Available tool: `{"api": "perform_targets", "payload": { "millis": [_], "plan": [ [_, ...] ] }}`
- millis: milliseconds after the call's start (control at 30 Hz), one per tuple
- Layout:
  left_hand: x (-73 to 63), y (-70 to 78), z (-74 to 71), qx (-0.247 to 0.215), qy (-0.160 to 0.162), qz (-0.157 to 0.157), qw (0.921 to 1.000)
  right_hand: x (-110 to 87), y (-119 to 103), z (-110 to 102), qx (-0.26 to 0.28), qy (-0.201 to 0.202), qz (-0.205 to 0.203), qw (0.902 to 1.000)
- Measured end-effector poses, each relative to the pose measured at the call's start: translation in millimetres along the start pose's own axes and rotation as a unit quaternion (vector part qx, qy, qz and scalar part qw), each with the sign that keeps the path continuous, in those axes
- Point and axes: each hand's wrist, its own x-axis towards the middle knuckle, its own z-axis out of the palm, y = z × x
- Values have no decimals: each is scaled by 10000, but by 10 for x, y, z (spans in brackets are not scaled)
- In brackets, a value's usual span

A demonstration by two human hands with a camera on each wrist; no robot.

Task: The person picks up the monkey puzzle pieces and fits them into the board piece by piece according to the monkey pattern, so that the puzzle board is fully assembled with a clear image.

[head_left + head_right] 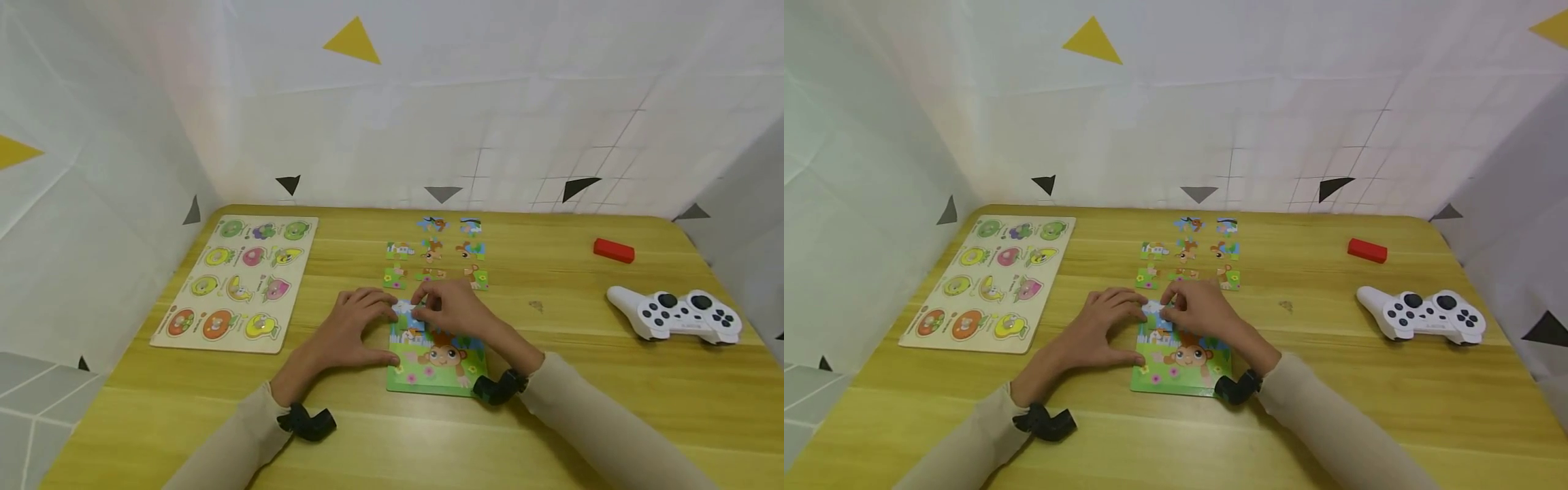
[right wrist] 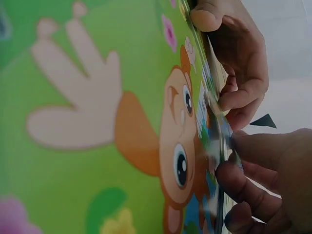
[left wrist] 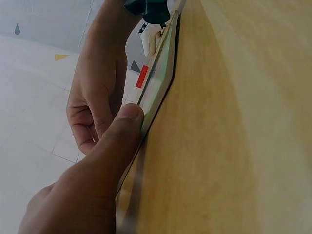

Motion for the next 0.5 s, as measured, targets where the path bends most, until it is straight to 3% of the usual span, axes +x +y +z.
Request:
{"api": "perform_targets", "payload": {
  "millis": [367, 500],
  "plan": [
    [0, -6, 5, -18, 130, 173, 9998, -73, -108, -36, -1088, -427, -47, 9931],
    [0, -11, 2, 5, 125, 150, 9998, -74, -124, -27, -1246, -487, -162, 9909]
  ]
}}
